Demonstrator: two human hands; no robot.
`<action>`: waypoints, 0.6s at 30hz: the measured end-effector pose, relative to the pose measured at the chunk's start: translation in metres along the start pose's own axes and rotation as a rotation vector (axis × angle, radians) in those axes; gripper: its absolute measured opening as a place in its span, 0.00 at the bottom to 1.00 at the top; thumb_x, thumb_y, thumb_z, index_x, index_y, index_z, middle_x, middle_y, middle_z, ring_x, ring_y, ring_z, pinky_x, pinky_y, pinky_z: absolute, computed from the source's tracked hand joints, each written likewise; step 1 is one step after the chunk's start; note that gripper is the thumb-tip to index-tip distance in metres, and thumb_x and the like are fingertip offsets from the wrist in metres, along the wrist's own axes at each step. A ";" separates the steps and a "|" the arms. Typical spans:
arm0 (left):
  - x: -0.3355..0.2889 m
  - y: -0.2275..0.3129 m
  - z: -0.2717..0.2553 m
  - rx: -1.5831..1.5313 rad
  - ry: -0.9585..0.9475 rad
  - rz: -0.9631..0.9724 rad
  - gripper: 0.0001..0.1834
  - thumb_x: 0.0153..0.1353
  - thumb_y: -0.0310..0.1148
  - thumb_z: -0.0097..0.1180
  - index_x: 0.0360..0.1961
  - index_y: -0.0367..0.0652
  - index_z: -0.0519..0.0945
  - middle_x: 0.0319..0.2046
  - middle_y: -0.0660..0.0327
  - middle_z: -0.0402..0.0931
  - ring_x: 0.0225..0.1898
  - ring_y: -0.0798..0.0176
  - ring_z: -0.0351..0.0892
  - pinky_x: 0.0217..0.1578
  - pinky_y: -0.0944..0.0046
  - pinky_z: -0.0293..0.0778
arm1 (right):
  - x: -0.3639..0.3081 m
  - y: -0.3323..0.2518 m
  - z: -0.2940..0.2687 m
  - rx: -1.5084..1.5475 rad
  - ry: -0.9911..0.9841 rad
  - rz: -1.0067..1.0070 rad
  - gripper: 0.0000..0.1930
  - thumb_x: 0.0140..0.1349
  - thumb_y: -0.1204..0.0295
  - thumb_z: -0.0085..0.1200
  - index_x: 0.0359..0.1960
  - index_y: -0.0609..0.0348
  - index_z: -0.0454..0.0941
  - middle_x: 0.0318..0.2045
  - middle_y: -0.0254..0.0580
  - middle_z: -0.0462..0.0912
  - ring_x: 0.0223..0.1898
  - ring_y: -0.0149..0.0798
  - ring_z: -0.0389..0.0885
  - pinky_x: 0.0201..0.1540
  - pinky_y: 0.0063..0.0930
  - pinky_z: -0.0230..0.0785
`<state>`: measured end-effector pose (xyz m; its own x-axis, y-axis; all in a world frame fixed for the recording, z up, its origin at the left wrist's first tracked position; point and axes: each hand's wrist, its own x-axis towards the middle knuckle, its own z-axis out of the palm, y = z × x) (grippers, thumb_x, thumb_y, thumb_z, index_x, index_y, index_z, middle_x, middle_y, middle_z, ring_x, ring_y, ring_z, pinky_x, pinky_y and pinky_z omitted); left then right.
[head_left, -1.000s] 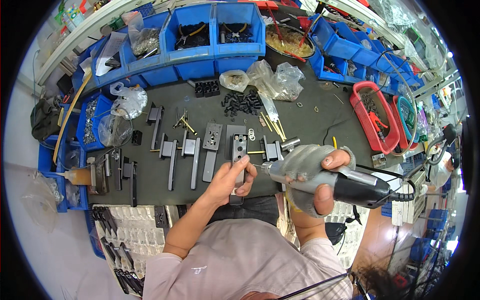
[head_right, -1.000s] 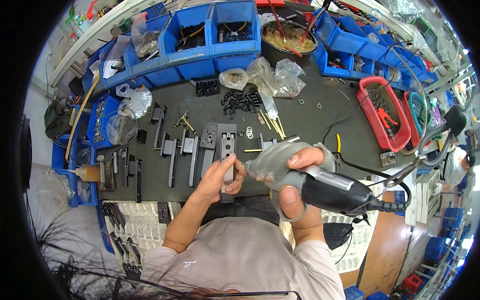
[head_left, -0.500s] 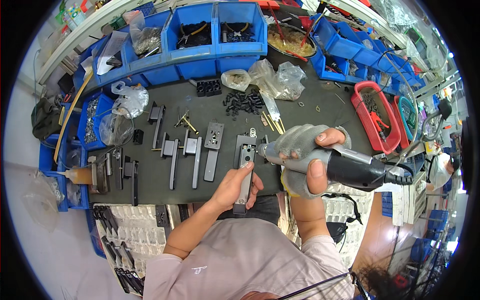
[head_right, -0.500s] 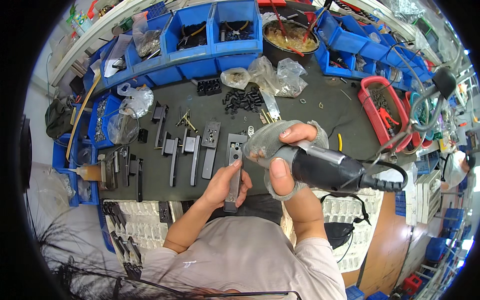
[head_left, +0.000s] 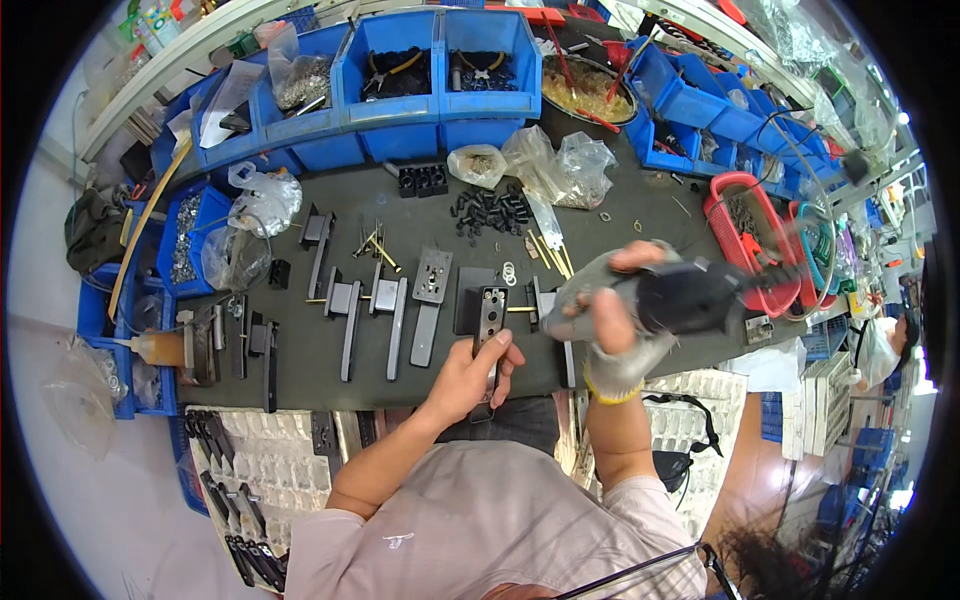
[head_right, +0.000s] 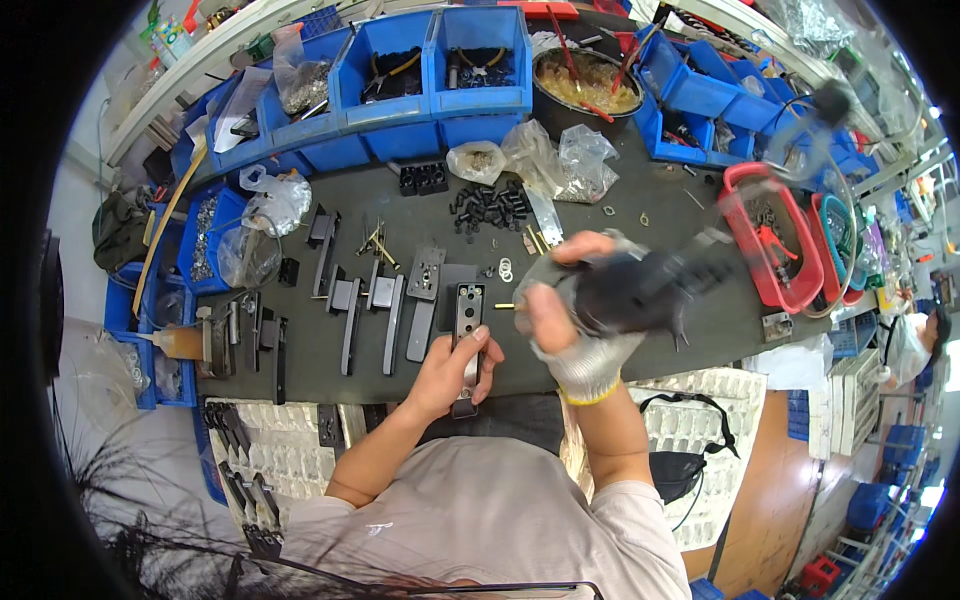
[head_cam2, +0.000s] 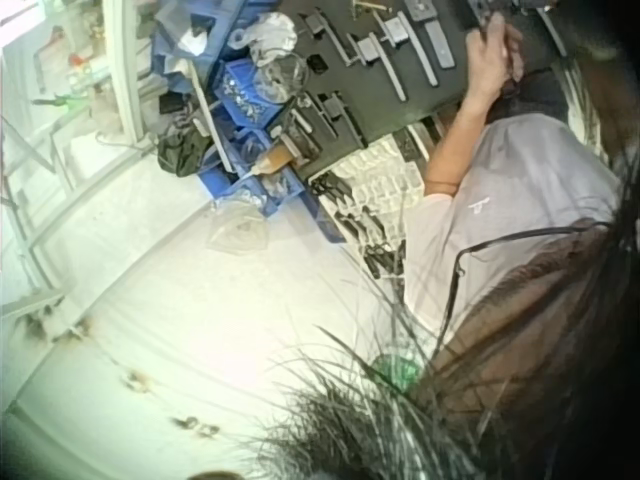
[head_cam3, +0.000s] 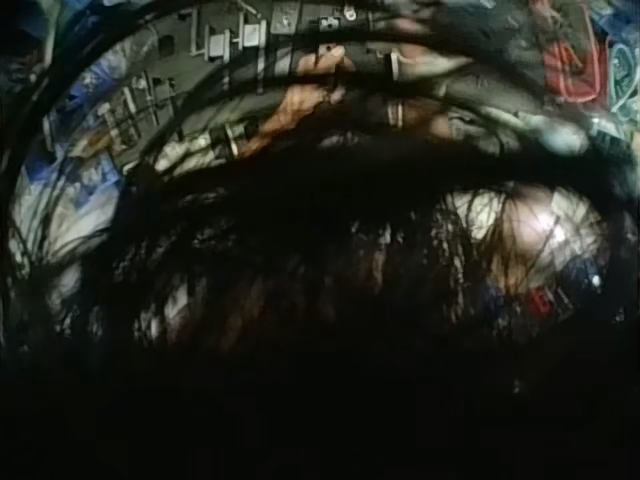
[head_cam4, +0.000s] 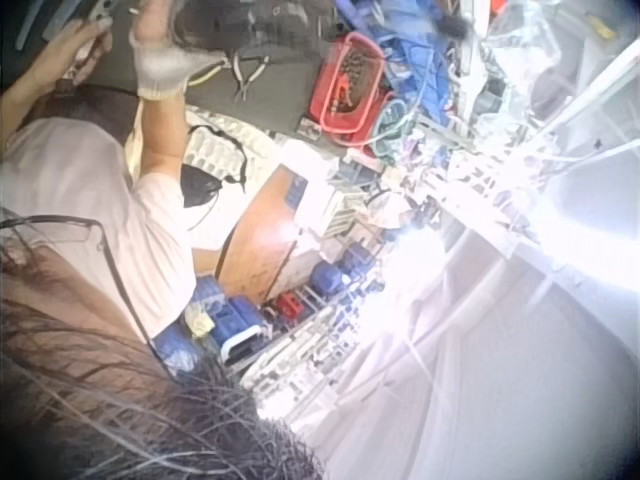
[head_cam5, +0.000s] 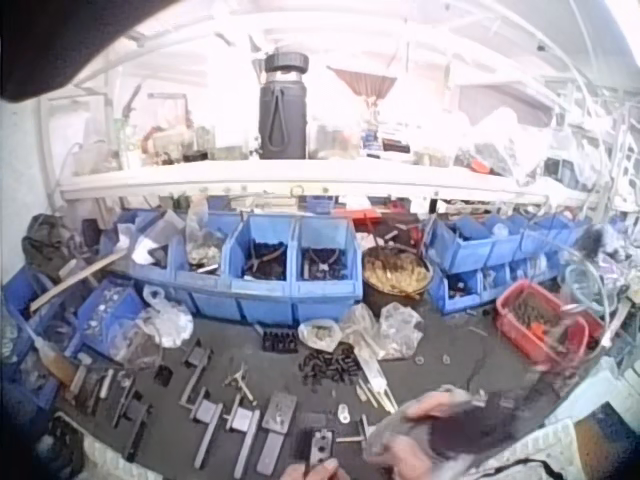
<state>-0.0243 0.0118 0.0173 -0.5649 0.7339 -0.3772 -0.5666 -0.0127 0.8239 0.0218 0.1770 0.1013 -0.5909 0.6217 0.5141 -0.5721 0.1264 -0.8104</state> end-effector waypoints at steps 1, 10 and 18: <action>0.000 0.001 0.000 0.003 0.000 0.010 0.26 0.74 0.47 0.45 0.33 0.31 0.77 0.18 0.62 0.69 0.14 0.68 0.70 0.15 0.66 0.64 | 0.000 0.001 0.001 -0.100 -0.059 0.077 0.21 0.54 0.72 0.67 0.46 0.61 0.70 0.41 0.40 0.75 0.41 0.31 0.76 0.43 0.27 0.71; 0.000 0.015 0.021 0.217 0.064 0.285 0.21 0.75 0.39 0.45 0.33 0.32 0.80 0.13 0.65 0.70 0.15 0.73 0.68 0.18 0.67 0.63 | 0.003 0.003 0.013 -0.353 -0.253 0.197 0.17 0.52 0.74 0.69 0.40 0.63 0.76 0.26 0.36 0.84 0.26 0.28 0.83 0.31 0.24 0.77; 0.001 0.016 0.028 0.337 0.099 0.444 0.18 0.72 0.34 0.49 0.31 0.30 0.81 0.12 0.61 0.73 0.14 0.70 0.71 0.16 0.64 0.64 | 0.001 0.006 0.012 -0.439 -0.218 0.124 0.18 0.50 0.70 0.70 0.39 0.62 0.76 0.26 0.39 0.84 0.25 0.36 0.85 0.30 0.28 0.76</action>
<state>-0.0173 0.0312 0.0419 -0.7683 0.6400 0.0117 -0.0484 -0.0763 0.9959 0.0106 0.1689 0.1006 -0.7713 0.4823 0.4153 -0.2249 0.4039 -0.8868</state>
